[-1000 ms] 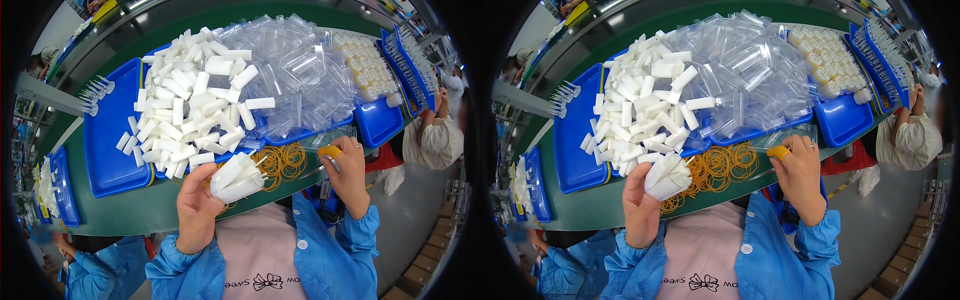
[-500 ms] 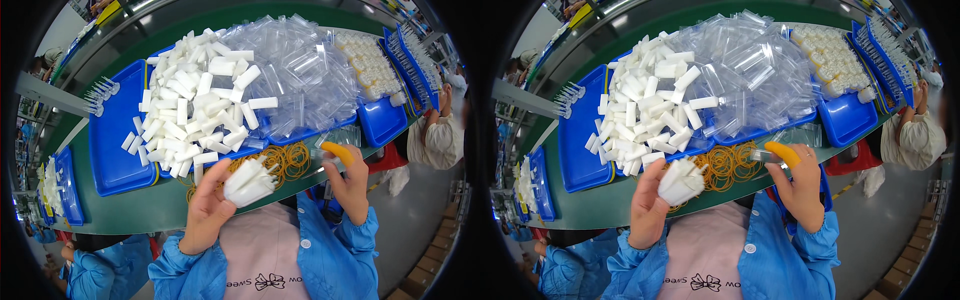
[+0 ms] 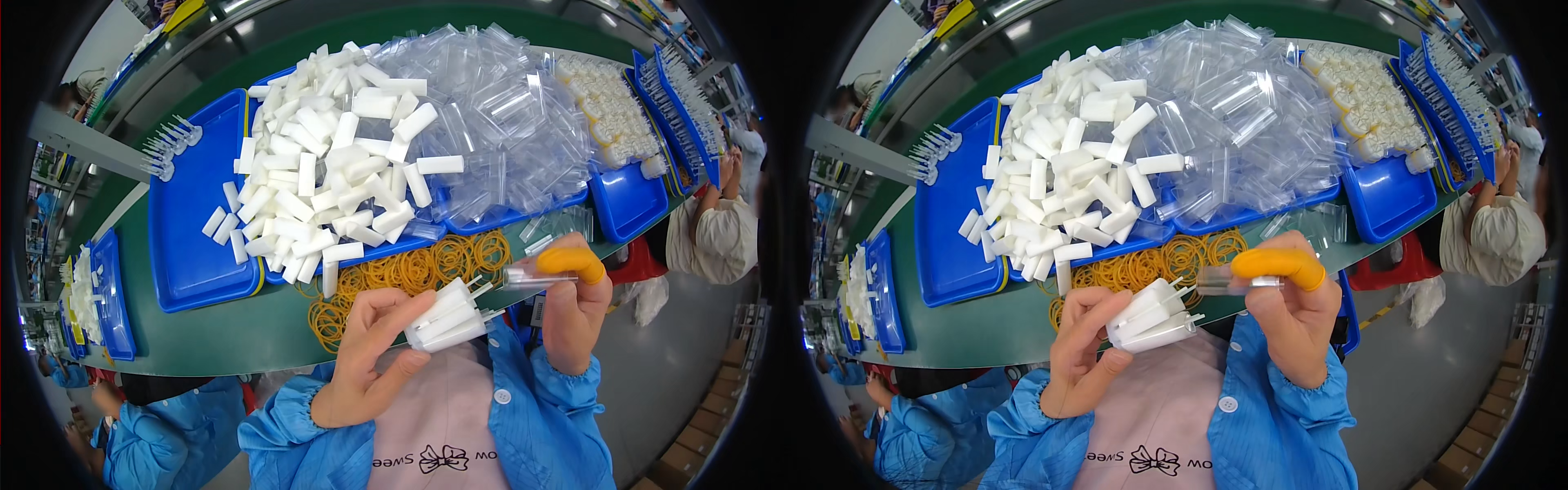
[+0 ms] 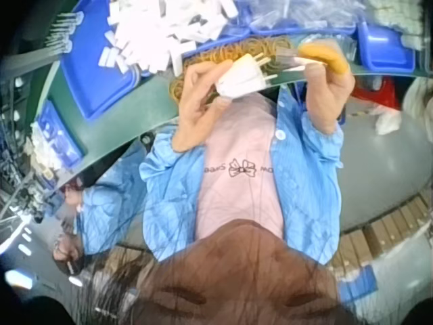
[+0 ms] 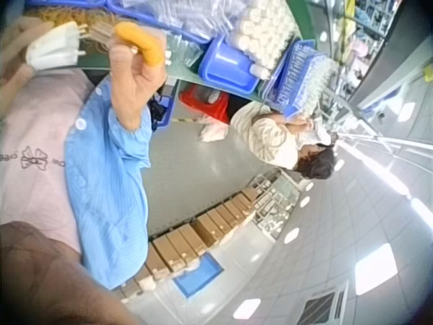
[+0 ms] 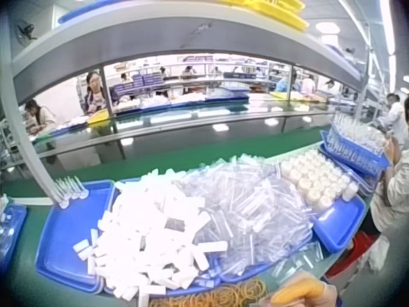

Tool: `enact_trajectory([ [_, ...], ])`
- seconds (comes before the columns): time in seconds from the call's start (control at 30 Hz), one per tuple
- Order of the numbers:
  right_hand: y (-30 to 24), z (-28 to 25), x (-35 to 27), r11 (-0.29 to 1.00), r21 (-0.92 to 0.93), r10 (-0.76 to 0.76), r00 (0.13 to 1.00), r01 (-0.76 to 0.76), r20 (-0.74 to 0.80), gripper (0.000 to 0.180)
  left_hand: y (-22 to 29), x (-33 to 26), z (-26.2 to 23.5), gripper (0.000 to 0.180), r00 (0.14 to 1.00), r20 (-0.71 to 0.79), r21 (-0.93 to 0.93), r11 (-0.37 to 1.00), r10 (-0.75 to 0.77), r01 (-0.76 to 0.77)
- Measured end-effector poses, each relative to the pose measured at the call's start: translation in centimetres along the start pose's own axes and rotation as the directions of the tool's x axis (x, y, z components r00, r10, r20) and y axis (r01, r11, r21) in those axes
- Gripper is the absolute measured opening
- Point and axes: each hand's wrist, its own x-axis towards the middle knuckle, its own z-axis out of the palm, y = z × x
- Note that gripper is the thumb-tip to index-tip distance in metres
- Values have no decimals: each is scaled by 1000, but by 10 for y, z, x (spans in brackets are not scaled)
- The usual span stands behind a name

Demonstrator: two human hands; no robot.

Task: The person assembles small white cylindrical components by inserting them into a clear plastic holder using a yellow-handled tool. They secure the components with a yellow rubber band and place the finished assembly into a blue tray. The process is repeated with multiple components throughout the video.

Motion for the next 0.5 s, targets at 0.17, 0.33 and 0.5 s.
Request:
enact_trajectory([
  [0.17, 2, 10, -2, 986, 157, 72, 995, -60, -76, 37, 0, 2, 3, 48, 996, -31, 54, 995, 83, -81],
  [0.33, -3, 10, 5, 969, 214, 116, 993, -120, 28, 47, -1, 3, 4, 48, 999, -14, -60, 998, 29, -30],
  [0.5, -6, 12, 1, 966, 203, 150, 986, -161, 66, 48, -5, 3, 2, 51, 998, 23, -51, 997, 54, -52],
])
